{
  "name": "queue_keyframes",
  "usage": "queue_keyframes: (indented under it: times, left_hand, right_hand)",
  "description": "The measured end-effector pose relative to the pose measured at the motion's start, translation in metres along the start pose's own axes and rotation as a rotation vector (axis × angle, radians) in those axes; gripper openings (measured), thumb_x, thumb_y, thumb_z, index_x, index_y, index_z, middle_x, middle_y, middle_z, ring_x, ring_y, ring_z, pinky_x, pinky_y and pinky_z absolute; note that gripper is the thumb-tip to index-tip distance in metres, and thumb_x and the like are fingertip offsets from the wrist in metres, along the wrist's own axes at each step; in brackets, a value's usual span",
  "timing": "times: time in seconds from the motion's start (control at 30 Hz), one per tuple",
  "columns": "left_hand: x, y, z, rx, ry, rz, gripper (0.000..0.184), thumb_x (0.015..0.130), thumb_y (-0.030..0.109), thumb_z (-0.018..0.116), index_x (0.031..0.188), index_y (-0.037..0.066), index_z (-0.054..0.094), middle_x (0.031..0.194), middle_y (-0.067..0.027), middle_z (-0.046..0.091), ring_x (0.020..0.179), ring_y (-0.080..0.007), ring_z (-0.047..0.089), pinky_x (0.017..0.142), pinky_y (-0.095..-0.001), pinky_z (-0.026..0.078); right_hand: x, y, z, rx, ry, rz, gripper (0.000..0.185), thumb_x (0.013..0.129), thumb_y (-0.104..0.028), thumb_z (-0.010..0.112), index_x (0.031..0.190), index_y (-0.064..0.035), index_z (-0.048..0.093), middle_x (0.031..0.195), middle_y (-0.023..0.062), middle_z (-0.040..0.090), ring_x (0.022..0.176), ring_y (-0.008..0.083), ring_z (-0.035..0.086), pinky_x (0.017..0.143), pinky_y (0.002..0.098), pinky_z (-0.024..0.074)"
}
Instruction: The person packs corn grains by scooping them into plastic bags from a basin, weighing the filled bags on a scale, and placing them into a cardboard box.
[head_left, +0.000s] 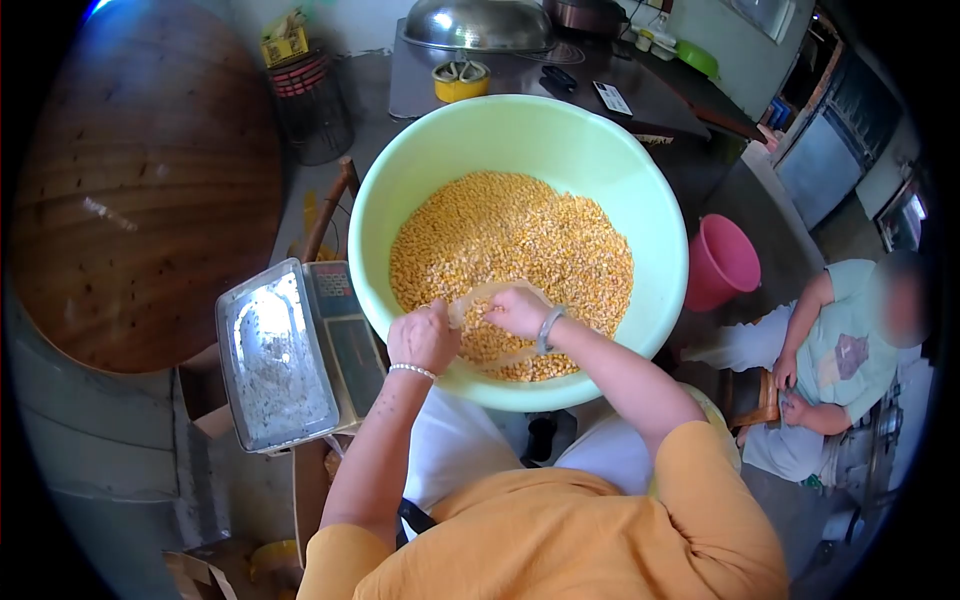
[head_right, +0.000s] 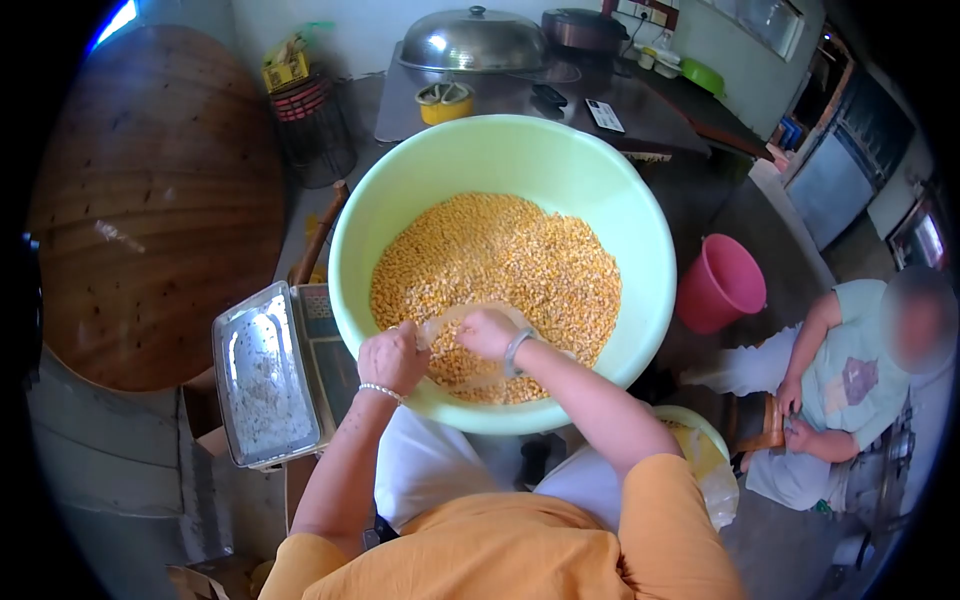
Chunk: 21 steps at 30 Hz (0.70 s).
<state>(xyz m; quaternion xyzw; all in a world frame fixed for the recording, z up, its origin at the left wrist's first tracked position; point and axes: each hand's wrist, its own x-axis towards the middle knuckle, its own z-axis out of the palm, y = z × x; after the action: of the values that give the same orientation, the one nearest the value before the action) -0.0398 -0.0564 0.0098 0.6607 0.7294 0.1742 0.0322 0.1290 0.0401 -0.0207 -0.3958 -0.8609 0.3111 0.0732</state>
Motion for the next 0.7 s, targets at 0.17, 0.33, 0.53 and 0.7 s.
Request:
queue_keyframes:
  times: [0.17, 0.33, 0.53, 0.7]
  left_hand:
    - [-0.001, -0.002, 0.001, -0.012, 0.02, 0.021, 0.017, 0.068, 0.02, 0.062, 0.071, 0.007, 0.052, 0.064, -0.014, 0.061, 0.061, -0.0308, 0.061, 0.058, -0.0407, 0.048]
    - [-0.001, -0.001, 0.001, -0.01, 0.023, 0.031, 0.015, 0.07, 0.019, 0.06, 0.071, 0.007, 0.053, 0.063, -0.014, 0.061, 0.06, -0.0303, 0.061, 0.057, -0.0402, 0.049]
    - [0.001, -0.001, 0.003, 0.002, -0.006, 0.017, 0.017, 0.07, 0.021, 0.061, 0.071, 0.007, 0.052, 0.064, -0.0135, 0.061, 0.061, -0.0305, 0.06, 0.058, -0.0402, 0.048]
    - [0.0, 0.001, 0.003, 0.025, -0.011, -0.002, 0.018, 0.068, 0.021, 0.063, 0.072, 0.008, 0.052, 0.065, -0.0126, 0.061, 0.063, -0.0297, 0.061, 0.059, -0.0396, 0.048]
  right_hand:
    - [-0.007, -0.012, -0.007, -0.049, 0.113, -0.215, 0.019, 0.078, -0.023, 0.057, 0.084, -0.009, 0.068, 0.079, 0.0136, 0.065, 0.069, 0.0272, 0.063, 0.066, 0.0349, 0.0499]
    - [-0.015, 0.007, -0.052, 0.234, 0.401, 0.011, 0.014, 0.078, -0.018, 0.056, 0.082, -0.0112, 0.068, 0.078, 0.0098, 0.066, 0.069, 0.0244, 0.063, 0.066, 0.0334, 0.0504]
    - [-0.014, 0.148, -0.052, -0.515, 0.113, 0.535, 0.021, 0.079, -0.023, 0.056, 0.086, -0.0066, 0.067, 0.089, 0.0155, 0.065, 0.084, 0.0299, 0.062, 0.074, 0.0389, 0.0492]
    - [-0.032, 0.131, -0.04, -0.563, -0.197, 0.705, 0.032, 0.083, -0.029, 0.052, 0.101, -0.0063, 0.065, 0.109, 0.015, 0.061, 0.1, 0.0285, 0.059, 0.085, 0.0379, 0.047]
